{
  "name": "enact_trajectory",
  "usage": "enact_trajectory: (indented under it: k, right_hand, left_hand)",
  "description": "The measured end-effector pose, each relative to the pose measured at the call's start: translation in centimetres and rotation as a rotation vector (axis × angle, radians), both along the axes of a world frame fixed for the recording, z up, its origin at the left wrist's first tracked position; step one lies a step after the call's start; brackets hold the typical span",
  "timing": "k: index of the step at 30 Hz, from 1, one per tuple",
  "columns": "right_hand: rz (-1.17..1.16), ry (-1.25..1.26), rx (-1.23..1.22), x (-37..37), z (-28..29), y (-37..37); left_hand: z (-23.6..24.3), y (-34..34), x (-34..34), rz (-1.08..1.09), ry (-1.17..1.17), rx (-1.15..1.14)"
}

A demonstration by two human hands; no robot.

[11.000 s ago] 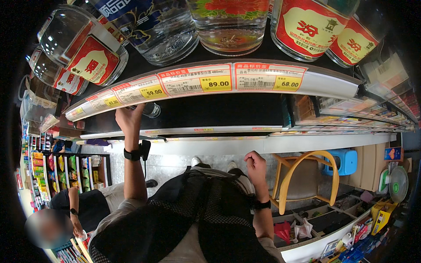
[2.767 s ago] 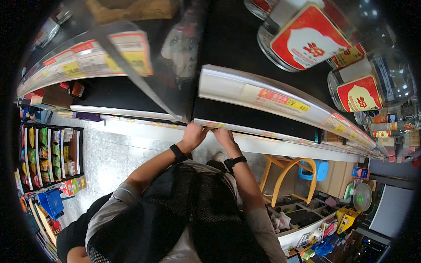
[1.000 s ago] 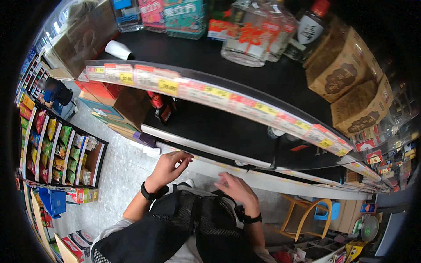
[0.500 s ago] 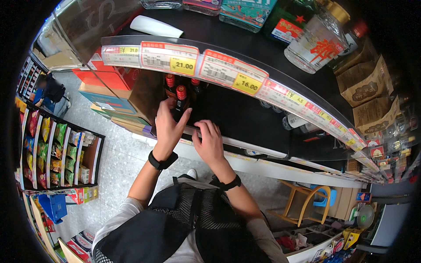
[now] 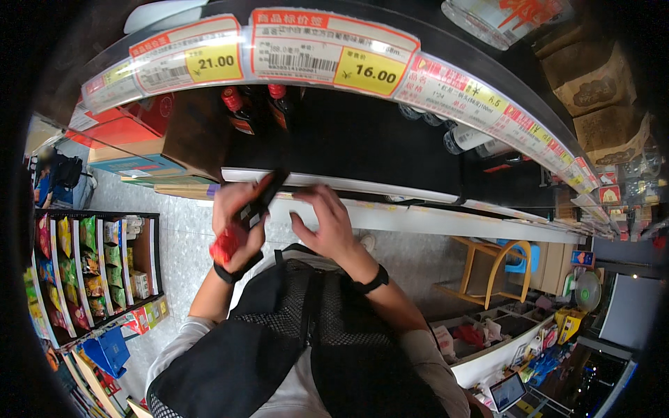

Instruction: Organizing and stocking beverage and liquor bottles on supermarket shelves.

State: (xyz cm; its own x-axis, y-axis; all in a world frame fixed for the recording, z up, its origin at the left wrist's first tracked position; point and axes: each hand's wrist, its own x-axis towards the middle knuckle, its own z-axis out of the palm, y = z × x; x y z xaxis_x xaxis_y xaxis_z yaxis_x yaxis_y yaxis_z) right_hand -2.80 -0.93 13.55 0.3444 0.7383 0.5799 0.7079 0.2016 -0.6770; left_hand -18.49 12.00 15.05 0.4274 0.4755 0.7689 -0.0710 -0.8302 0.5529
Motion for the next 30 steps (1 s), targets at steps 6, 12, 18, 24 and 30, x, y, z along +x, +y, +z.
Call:
enact_trajectory:
  k: [6, 12, 18, 24, 30]
  right_hand:
    - [0.208, 0.275, -0.512, 0.9, -4.5, -6.0]
    - [0.043, 0.349, -0.675, -0.1, -7.8, -4.8]
    - [0.046, 0.209, -0.706, 1.8, -10.4, -0.7]
    - [0.018, 0.236, -0.722, 2.6, -13.7, 2.7]
    - [0.009, 0.408, -0.629, 4.8, -18.5, 5.6]
  left_hand:
    - [-6.0, -1.7, -1.6, -0.36, 0.395, 0.04]
    - [-15.4, -0.8, 0.7, -0.294, 0.435, -0.117]
    - [-19.6, -0.4, 2.5, -0.174, 0.415, -0.232]
    - [-20.9, -1.3, 2.5, 0.106, 0.355, -0.433]
    - [-25.4, -2.1, -2.5, 0.003, 0.554, -0.642]
